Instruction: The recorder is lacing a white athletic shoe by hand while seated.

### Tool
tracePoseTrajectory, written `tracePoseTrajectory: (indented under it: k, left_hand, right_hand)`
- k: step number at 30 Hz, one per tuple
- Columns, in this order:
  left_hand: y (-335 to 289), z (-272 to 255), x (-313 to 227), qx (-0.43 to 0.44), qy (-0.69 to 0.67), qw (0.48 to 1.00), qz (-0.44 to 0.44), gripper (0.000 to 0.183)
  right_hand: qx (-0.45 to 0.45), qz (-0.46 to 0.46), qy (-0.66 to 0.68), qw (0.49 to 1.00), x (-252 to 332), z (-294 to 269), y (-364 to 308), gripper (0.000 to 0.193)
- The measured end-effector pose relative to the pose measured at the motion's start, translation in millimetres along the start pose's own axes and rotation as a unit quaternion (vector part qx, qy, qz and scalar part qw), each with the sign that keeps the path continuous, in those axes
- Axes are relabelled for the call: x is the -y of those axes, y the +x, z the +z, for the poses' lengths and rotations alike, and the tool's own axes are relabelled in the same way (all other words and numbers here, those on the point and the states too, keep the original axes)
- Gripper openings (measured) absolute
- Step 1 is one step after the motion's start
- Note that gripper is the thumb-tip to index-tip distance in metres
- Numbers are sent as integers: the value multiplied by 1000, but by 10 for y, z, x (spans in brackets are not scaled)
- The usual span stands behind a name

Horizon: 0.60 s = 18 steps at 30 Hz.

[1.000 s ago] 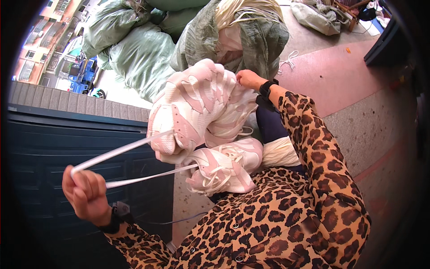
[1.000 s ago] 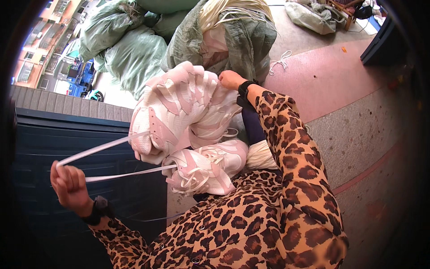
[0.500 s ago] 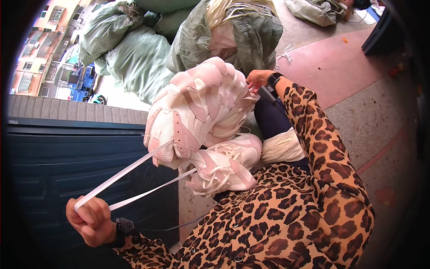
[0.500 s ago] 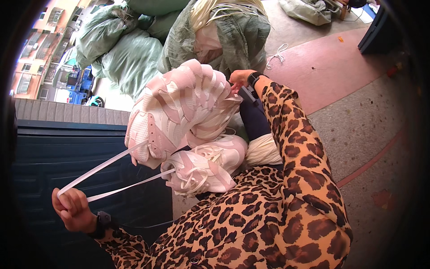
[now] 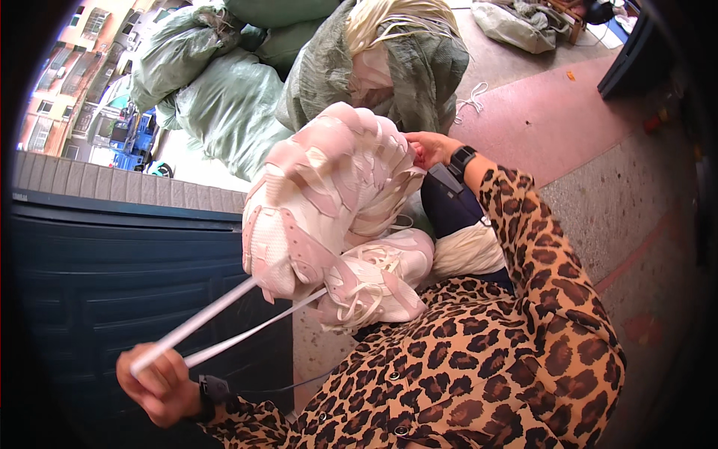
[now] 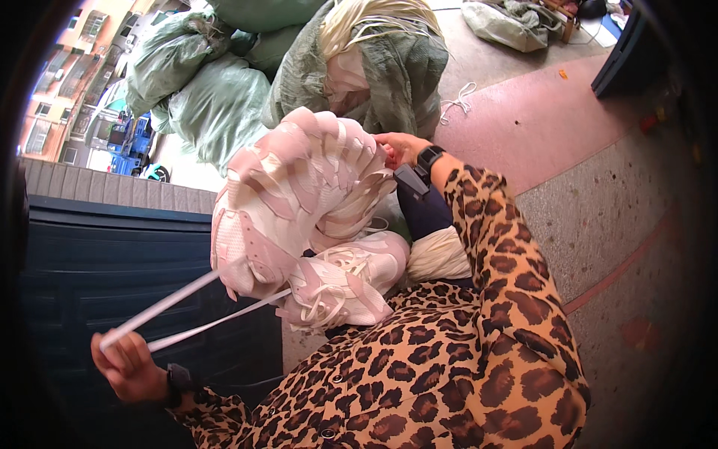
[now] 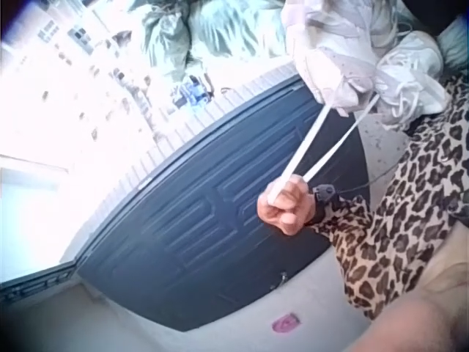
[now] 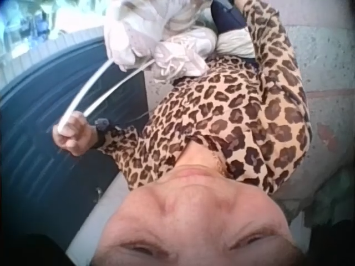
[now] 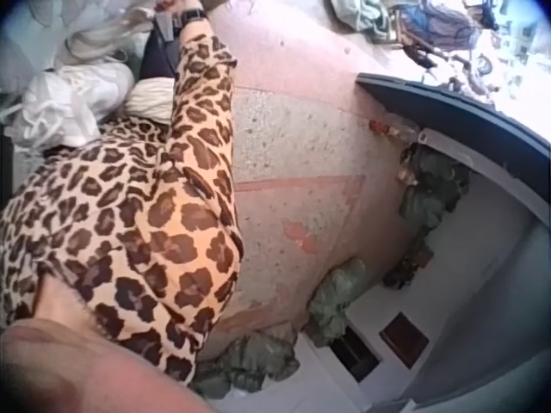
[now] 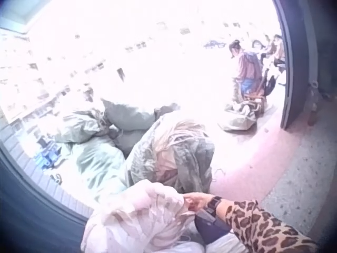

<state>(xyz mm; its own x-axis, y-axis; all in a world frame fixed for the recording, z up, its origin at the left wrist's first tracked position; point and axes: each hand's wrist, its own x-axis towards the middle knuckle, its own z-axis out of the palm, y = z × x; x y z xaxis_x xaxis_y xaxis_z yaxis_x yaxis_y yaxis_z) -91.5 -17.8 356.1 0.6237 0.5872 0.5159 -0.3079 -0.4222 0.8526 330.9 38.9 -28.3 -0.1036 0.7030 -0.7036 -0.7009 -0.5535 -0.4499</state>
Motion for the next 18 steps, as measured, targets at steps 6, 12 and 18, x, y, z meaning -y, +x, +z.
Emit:
tracePoseTrajectory:
  k: [6, 12, 18]
  left_hand:
    - [528, -838, 499, -212, 18, 976, -50, 32]
    - [914, -1403, 926, -288, 93, 952, -46, 37]
    - [959, -1809, 1099, -331, 255, 909, -2, 41]
  right_hand:
    - [157, -171, 55, 971, 448, 558, -520, 32]
    - [86, -339, 30, 936, 973, 1576, -734, 16]
    - [87, -490, 8, 867, 1305, 1943, -984, 15]
